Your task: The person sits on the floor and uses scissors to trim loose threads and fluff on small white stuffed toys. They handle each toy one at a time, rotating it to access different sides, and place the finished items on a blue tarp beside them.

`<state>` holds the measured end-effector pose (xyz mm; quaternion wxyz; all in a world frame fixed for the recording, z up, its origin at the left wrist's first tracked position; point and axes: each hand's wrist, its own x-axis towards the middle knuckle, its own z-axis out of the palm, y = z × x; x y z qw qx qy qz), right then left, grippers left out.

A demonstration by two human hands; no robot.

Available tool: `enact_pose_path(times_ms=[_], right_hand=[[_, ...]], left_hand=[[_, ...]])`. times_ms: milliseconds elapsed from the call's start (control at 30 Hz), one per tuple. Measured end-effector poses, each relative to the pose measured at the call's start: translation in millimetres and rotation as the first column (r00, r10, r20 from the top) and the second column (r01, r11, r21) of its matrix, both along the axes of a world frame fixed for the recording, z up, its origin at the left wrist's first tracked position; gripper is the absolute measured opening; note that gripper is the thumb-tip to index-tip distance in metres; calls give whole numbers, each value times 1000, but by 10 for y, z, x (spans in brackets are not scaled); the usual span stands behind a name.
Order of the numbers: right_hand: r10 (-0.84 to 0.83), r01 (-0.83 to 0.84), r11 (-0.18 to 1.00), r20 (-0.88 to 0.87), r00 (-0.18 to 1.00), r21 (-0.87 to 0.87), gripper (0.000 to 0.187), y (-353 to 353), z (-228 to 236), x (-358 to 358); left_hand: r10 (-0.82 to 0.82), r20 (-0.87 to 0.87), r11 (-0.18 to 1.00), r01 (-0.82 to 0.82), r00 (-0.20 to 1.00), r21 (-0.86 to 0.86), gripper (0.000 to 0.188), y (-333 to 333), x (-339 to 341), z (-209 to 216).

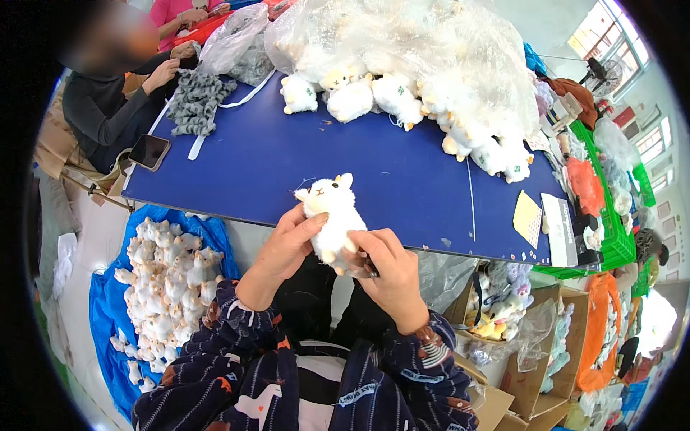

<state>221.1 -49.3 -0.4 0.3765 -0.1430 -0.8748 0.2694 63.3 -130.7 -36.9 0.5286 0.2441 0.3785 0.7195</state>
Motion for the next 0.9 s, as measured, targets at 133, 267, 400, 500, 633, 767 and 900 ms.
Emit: enact_pose_path(times_ms=[133,267,400,500,633,767,900], right_hand=[[-14,-40,807,-85,996,-589,13,-9,-155,-78],[-95,-6,799,-137,986,-601,7,-18,18,-84],[-39,52,995,-165,986,79,21,-122,73,-74],[27,0,937,-72,997,349,25,-212,62,-184],[-33,32,908,-6,999,418,21,-182,-32,-270],[277,-250,919,50,959,-304,12,-288,155,-122],[399,-306,832,117,910,-463,10,-180,331,131]], left_hand=[[2,39,1000,-2,999,-20,38,16,-11,49],[21,158,998,-12,987,-56,40,54,-102,44],[55,150,996,-43,987,-78,42,77,-51,94],[61,144,994,-48,988,-94,43,118,-31,77],[75,110,992,-62,991,-114,43,124,-36,67],[44,173,997,-32,984,-71,43,121,-72,70],[63,169,993,-44,984,-112,40,70,-74,134]])
